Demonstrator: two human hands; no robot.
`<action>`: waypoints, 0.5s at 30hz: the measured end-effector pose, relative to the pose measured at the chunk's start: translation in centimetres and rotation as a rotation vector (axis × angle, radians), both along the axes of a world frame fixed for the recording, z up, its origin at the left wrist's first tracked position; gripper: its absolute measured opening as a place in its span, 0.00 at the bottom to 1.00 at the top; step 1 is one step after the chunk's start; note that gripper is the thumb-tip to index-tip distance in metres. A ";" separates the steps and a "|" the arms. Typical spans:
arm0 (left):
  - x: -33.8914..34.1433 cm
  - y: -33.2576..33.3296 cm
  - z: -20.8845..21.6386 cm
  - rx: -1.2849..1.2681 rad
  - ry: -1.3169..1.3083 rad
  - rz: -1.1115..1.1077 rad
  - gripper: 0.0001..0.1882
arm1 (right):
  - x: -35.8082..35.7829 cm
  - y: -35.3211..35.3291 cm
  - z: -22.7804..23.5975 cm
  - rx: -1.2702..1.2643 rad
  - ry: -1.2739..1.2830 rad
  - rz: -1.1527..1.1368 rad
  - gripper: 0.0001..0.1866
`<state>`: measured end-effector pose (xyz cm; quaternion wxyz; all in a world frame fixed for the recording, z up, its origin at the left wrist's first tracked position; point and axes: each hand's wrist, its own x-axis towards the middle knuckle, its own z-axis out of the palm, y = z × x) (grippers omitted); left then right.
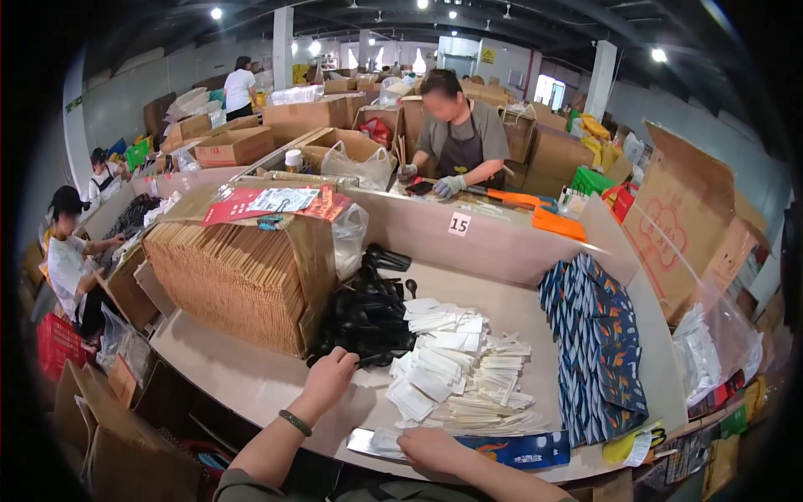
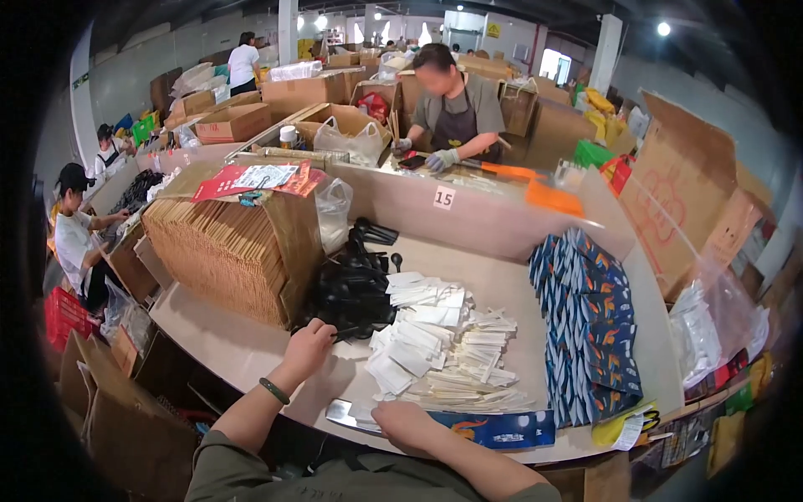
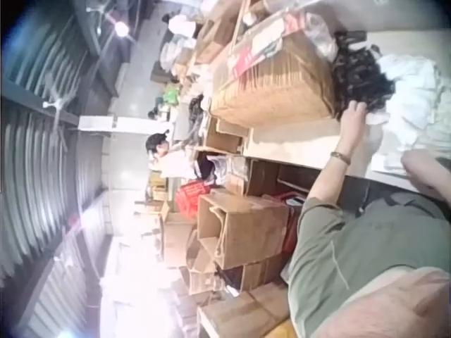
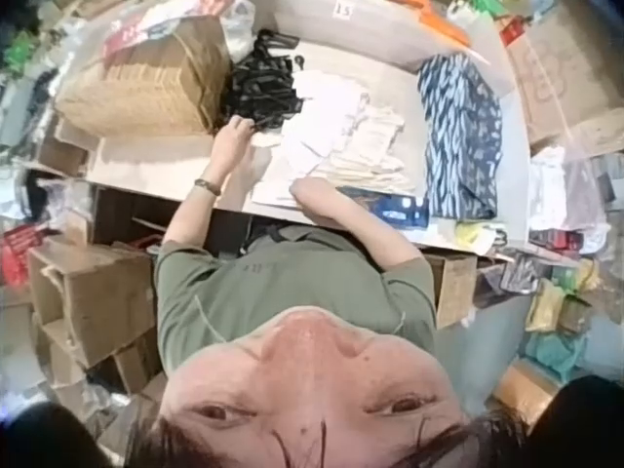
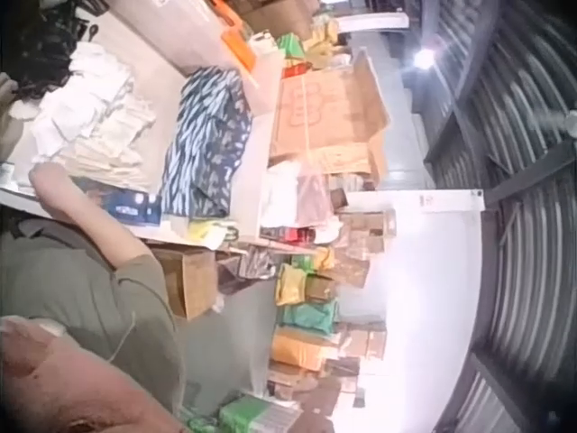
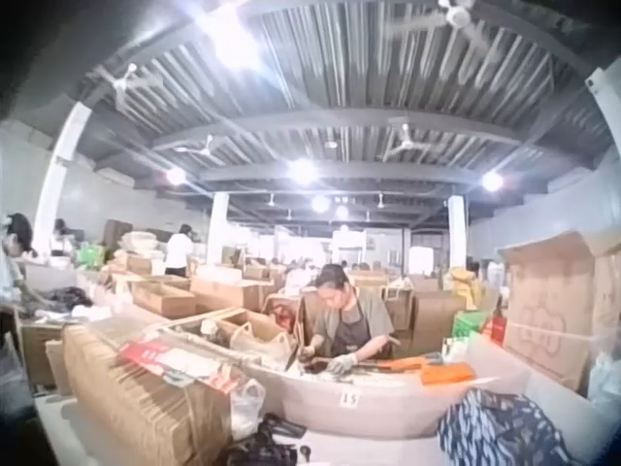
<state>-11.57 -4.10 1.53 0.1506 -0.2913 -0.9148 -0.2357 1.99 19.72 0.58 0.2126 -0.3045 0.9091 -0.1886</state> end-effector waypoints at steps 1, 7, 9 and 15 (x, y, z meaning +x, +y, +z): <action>0.8 -0.1 -0.2 0.083 -0.021 0.027 0.07 | 0.5 0.0 0.5 -0.104 0.108 -0.007 0.09; 5.6 -0.3 -1.1 0.212 -0.078 0.072 0.08 | -0.3 2.1 2.3 -0.231 0.028 -0.457 0.09; 7.1 -0.6 0.0 0.264 -0.146 0.086 0.08 | -0.8 2.7 5.0 -0.446 -0.014 -0.642 0.08; 10.3 0.1 -1.9 0.352 -0.298 0.133 0.07 | 0.1 -0.2 0.7 -0.253 0.017 -0.425 0.07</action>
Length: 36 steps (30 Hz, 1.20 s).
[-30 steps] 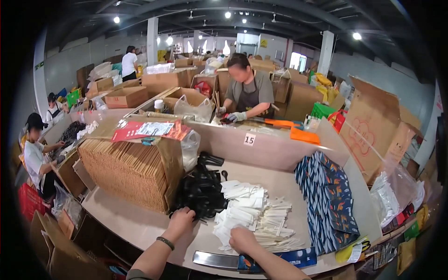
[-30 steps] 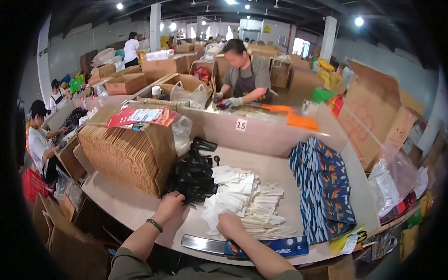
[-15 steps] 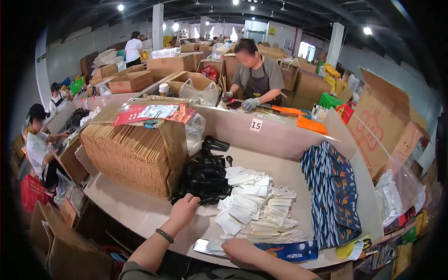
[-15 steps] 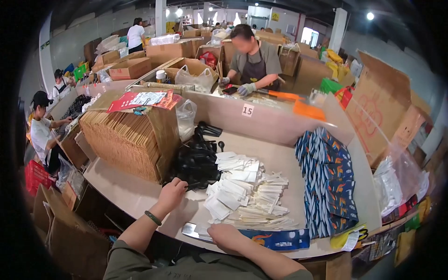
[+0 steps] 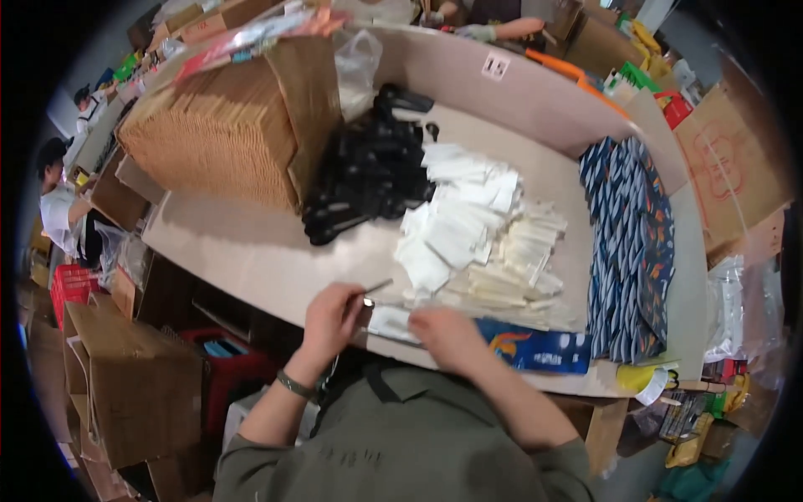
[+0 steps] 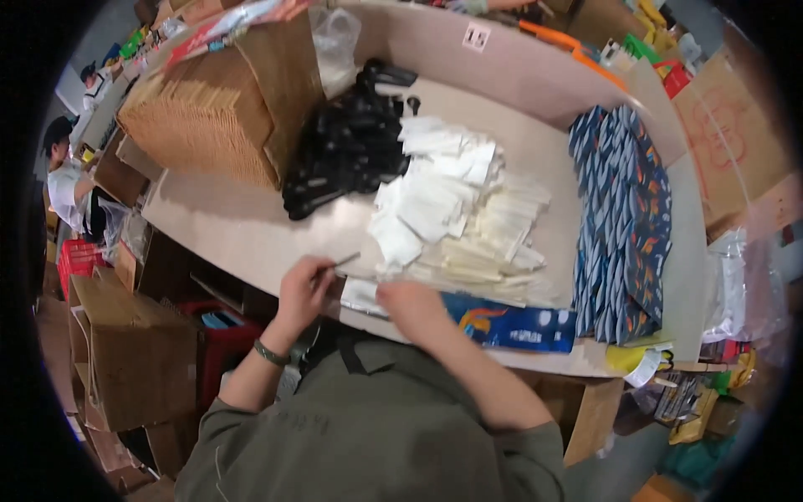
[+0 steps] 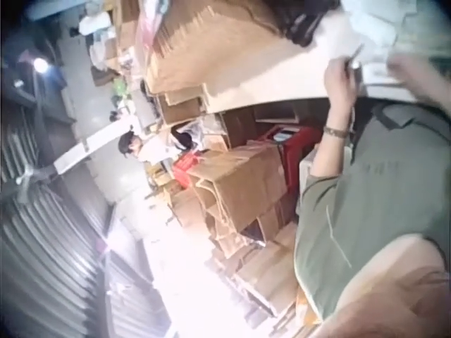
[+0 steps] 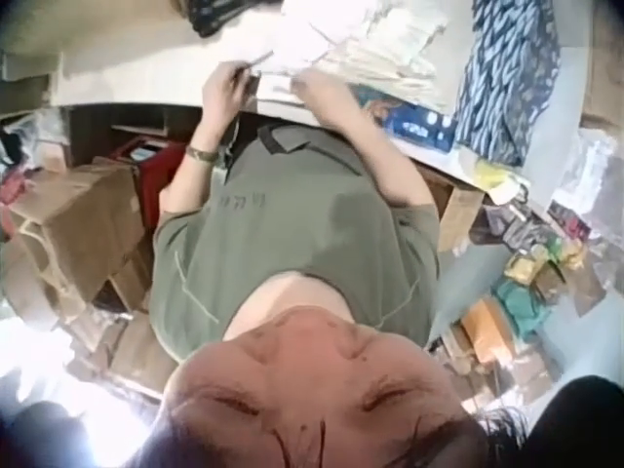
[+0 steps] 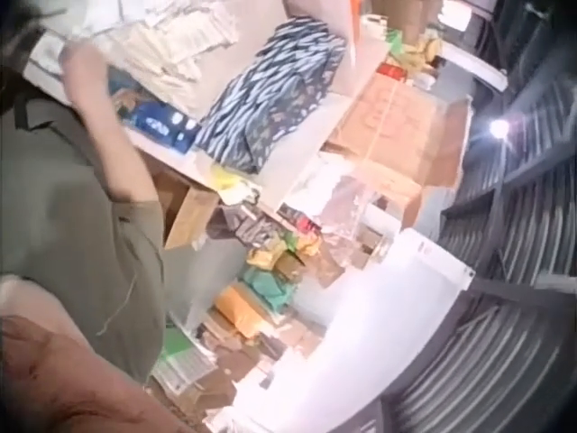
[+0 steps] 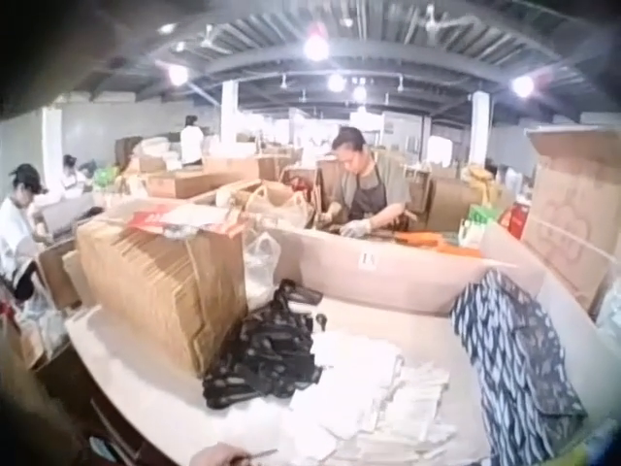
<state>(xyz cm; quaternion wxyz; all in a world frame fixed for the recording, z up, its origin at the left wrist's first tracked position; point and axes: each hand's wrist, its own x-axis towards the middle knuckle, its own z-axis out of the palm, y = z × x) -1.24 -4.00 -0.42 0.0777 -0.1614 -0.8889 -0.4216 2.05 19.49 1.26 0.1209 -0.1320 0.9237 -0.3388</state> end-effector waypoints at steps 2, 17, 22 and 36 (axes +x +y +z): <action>1.2 -0.2 -0.3 -0.061 -0.022 -0.070 0.12 | 1.3 -1.5 -2.0 0.019 0.298 0.104 0.05; -2.4 1.8 -0.8 -0.090 0.120 -0.701 0.14 | 5.1 2.2 -4.8 0.190 0.746 0.273 0.21; -13.0 -2.2 13.3 -0.036 0.757 0.046 0.08 | 5.3 2.4 -4.8 0.185 0.729 0.223 0.22; -22.3 -5.6 19.9 -0.686 0.253 0.339 0.07 | 7.0 4.2 -3.5 0.174 0.628 0.229 0.21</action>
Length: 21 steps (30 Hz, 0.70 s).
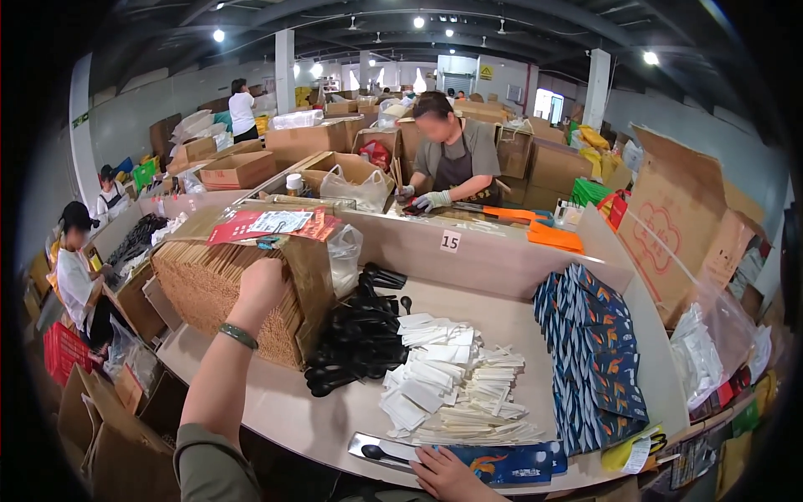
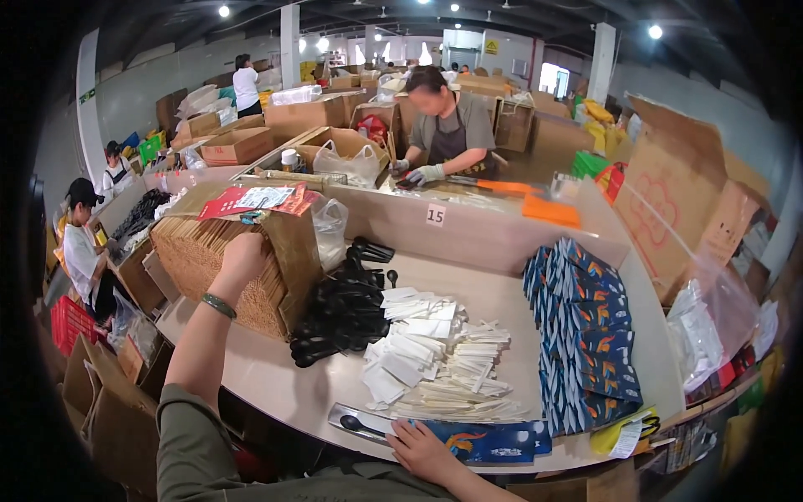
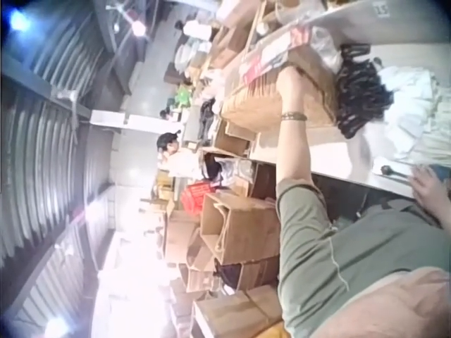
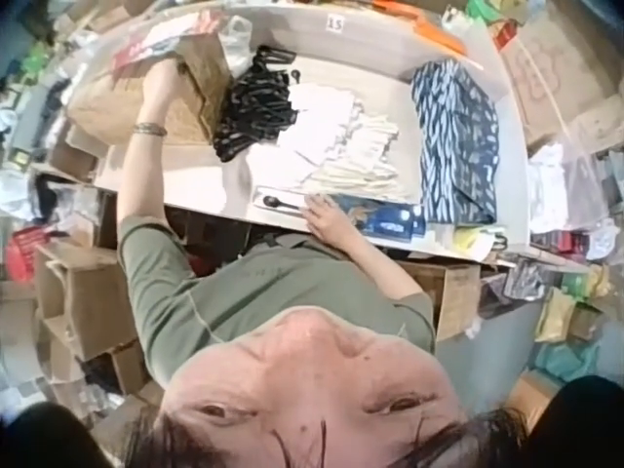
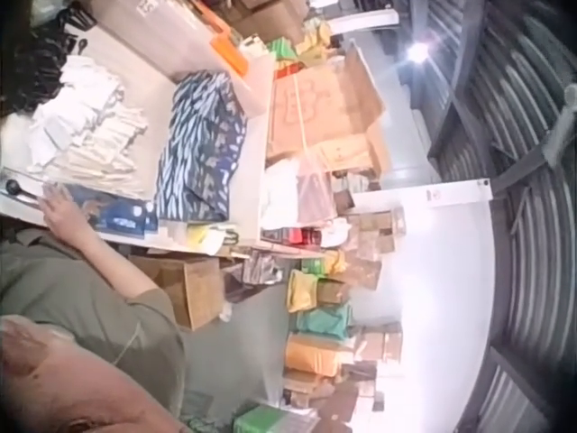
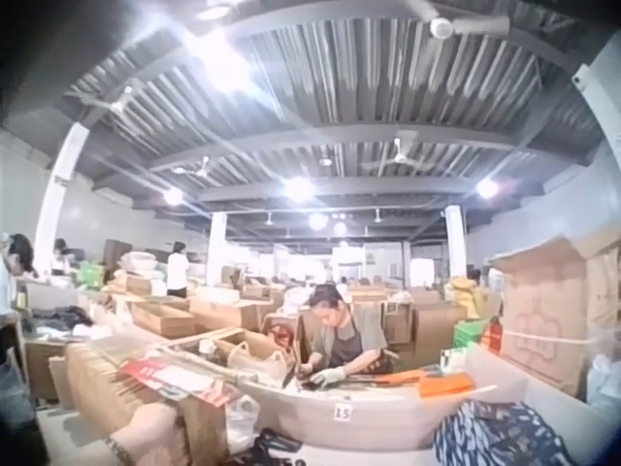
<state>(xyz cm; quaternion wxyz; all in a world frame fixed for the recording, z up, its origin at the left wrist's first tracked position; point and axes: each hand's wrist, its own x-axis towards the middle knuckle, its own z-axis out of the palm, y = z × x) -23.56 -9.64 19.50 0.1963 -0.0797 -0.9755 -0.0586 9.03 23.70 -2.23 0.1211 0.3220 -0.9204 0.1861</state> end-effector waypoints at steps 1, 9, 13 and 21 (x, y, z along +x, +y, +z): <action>0.8 0.0 0.0 -0.004 0.089 0.020 0.06 | 0.1 0.2 -0.3 -0.096 -0.011 0.021 0.20; 10.5 -7.5 -6.7 0.913 -0.031 0.102 0.12 | -0.4 1.6 -0.5 -0.223 -0.060 -0.038 0.20; 17.4 -9.5 -16.3 1.867 -0.007 -0.084 0.09 | -0.9 1.7 1.3 -0.191 -0.062 -0.061 0.19; 21.2 0.3 -17.5 0.850 -0.885 -0.438 0.05 | -0.8 2.3 1.8 -0.109 -0.189 -0.095 0.20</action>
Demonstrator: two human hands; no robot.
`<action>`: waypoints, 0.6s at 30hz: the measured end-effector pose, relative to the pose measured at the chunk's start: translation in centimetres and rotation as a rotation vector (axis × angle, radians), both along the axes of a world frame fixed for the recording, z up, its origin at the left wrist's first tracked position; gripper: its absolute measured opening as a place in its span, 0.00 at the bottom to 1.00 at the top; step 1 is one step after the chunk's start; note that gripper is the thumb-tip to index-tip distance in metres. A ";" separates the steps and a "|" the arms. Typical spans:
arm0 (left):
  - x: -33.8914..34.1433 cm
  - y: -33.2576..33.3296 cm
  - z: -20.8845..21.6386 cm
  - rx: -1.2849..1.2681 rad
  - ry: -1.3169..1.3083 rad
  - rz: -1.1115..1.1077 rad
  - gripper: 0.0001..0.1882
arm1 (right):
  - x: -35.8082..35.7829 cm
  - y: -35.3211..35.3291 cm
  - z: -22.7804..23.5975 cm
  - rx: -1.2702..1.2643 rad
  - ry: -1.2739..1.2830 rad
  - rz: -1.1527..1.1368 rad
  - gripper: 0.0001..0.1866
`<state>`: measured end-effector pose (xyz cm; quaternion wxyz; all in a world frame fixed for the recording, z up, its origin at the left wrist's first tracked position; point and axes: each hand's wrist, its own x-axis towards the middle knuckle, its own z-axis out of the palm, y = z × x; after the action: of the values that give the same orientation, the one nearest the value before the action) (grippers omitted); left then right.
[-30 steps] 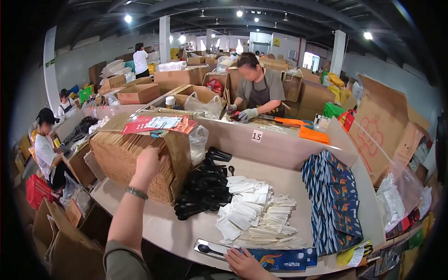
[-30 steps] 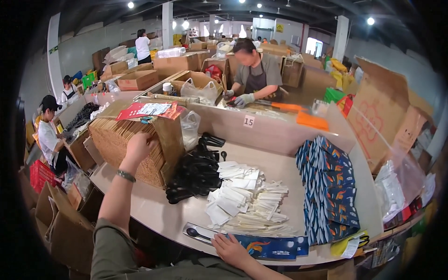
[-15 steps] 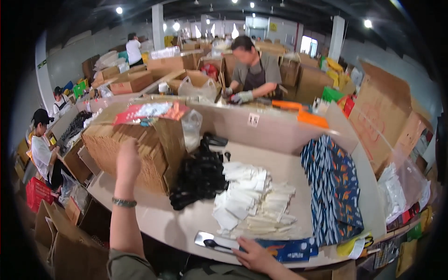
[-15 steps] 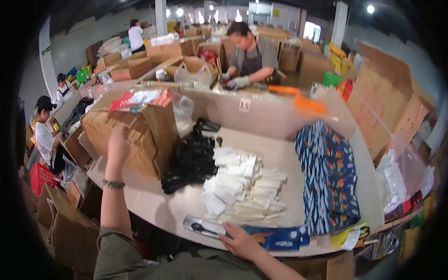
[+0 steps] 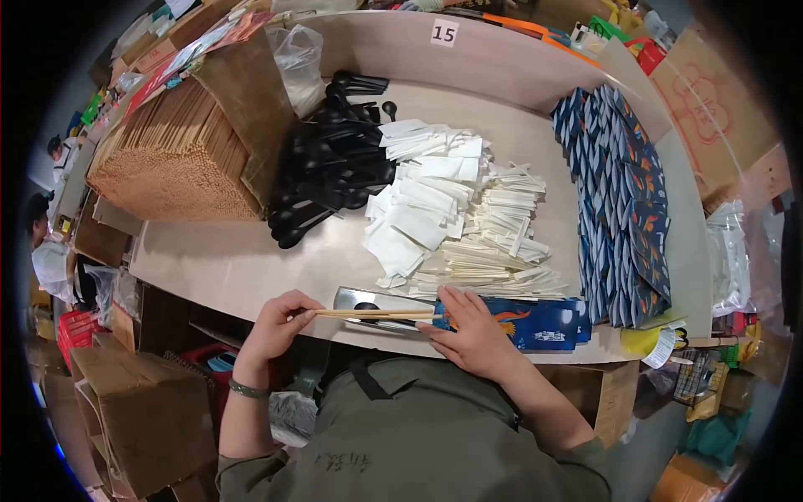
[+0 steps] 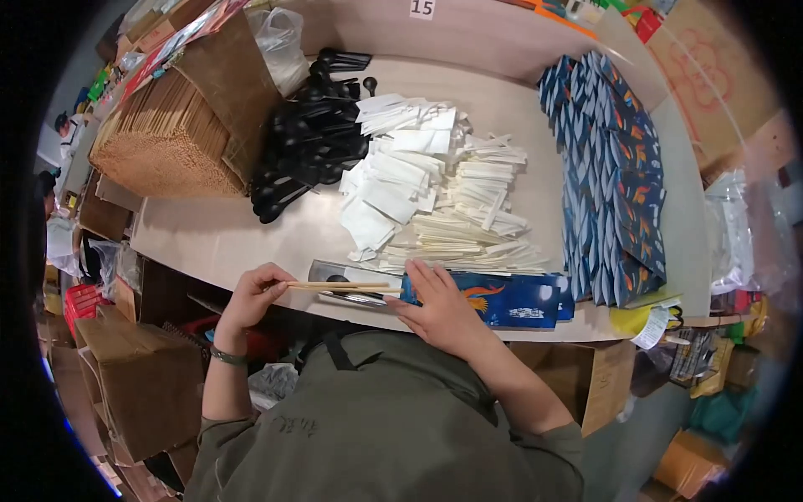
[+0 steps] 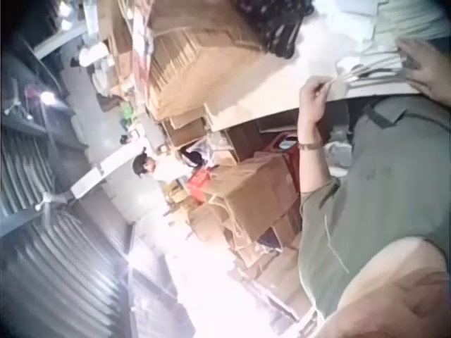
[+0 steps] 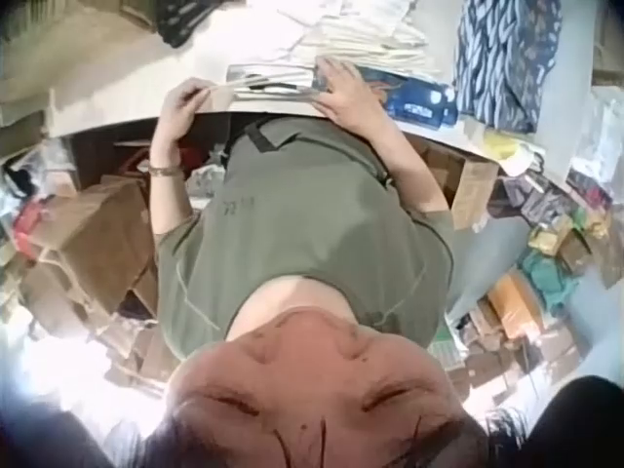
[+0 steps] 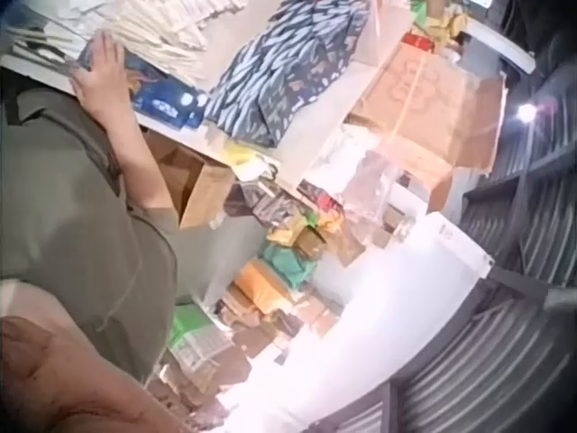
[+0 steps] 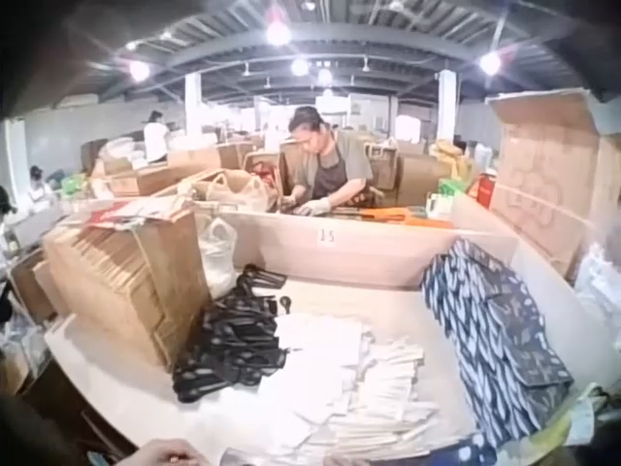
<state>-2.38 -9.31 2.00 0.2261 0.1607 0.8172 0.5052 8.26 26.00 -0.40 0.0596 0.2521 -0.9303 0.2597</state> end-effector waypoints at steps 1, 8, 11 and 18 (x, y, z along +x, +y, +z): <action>-0.7 0.0 -0.2 0.007 0.003 -0.006 0.05 | 0.1 0.0 0.0 0.007 0.003 -0.006 0.20; -0.8 5.2 -1.2 -0.058 0.124 0.033 0.08 | 0.5 -1.0 -1.1 0.004 0.110 -0.047 0.22; 1.6 9.4 -2.5 -0.155 0.336 0.007 0.15 | 0.2 -1.9 -2.1 0.013 0.130 -0.008 0.28; 1.5 10.2 -3.9 -0.383 0.547 0.174 0.26 | 0.3 -3.0 -1.4 -0.005 0.149 -0.194 0.18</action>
<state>-0.93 0.88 -1.94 -0.0190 0.1745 0.9383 0.2981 8.54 23.02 -1.81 0.1539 0.1794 -0.9427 0.2355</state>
